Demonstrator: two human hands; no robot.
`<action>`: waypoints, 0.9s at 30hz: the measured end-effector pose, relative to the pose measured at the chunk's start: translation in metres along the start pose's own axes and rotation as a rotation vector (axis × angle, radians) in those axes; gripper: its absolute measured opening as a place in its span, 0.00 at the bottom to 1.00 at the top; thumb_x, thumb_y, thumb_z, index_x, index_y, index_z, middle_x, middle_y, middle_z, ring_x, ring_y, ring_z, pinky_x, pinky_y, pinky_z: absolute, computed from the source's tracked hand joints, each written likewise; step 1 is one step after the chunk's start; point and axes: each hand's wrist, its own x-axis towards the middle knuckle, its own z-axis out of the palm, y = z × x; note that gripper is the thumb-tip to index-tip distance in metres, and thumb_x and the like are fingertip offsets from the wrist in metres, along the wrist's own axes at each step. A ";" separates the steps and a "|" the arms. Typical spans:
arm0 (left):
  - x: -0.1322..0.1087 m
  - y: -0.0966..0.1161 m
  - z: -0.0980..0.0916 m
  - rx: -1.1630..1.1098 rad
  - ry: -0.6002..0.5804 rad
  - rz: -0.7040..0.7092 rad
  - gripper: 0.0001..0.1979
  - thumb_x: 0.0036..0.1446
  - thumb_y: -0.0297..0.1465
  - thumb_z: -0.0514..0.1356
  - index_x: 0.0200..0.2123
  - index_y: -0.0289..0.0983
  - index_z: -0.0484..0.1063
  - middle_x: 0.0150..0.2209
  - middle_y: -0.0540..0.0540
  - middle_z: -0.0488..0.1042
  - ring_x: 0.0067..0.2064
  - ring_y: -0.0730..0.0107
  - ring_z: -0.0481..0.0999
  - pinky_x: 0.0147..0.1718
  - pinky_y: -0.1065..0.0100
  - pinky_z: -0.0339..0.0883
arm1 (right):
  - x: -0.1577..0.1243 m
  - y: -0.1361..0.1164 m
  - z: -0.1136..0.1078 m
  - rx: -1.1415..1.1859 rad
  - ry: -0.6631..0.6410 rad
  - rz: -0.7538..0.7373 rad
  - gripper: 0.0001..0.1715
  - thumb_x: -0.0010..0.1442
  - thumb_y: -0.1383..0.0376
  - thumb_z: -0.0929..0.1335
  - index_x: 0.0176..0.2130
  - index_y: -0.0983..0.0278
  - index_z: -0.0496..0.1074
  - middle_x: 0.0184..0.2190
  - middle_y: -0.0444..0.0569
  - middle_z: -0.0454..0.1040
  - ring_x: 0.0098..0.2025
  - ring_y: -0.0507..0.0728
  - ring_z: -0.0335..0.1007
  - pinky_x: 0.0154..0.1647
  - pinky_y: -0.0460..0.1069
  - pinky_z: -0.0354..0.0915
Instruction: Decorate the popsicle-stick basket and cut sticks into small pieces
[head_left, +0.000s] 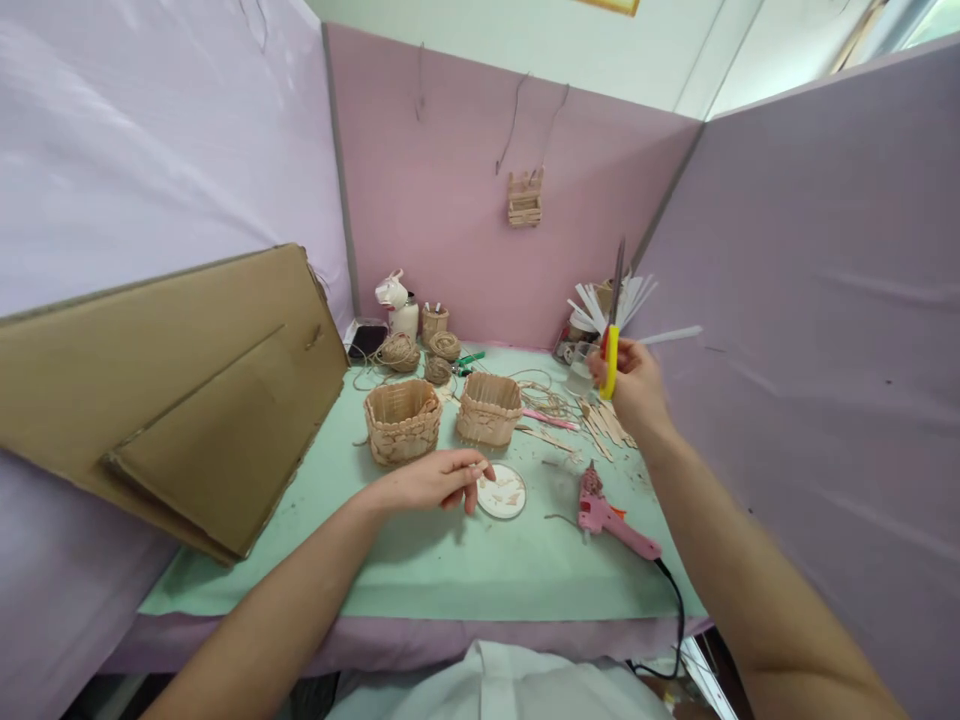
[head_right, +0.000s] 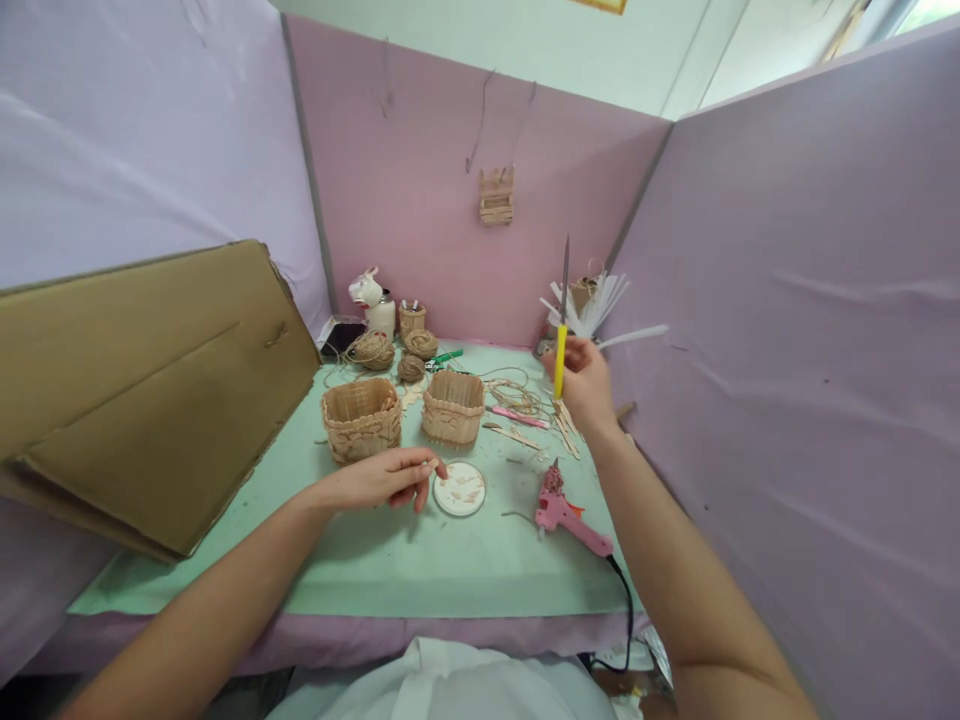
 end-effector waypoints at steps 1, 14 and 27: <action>0.001 -0.001 0.000 -0.036 0.022 -0.002 0.20 0.59 0.44 0.47 0.44 0.35 0.64 0.26 0.49 0.70 0.22 0.78 0.60 0.19 0.75 0.52 | -0.012 0.000 0.000 -0.002 -0.059 0.124 0.20 0.40 0.65 0.74 0.33 0.62 0.65 0.20 0.37 0.63 0.19 0.45 0.56 0.17 0.42 0.52; 0.012 -0.007 0.006 -0.311 0.215 -0.060 0.18 0.57 0.44 0.51 0.26 0.35 0.64 0.15 0.56 0.57 0.16 0.83 0.49 0.16 0.74 0.40 | -0.151 -0.022 -0.002 0.339 -0.375 0.620 0.14 0.53 0.56 0.67 0.29 0.62 0.59 0.20 0.38 0.52 0.20 0.47 0.42 0.19 0.43 0.45; 0.016 -0.007 0.016 -0.589 0.120 -0.010 0.11 0.58 0.38 0.52 0.37 0.36 0.62 0.22 0.53 0.67 0.16 0.85 0.47 0.16 0.76 0.39 | -0.204 -0.022 0.001 0.210 -0.526 0.860 0.20 0.55 0.51 0.66 0.32 0.62 0.56 0.23 0.38 0.53 0.22 0.45 0.45 0.22 0.44 0.42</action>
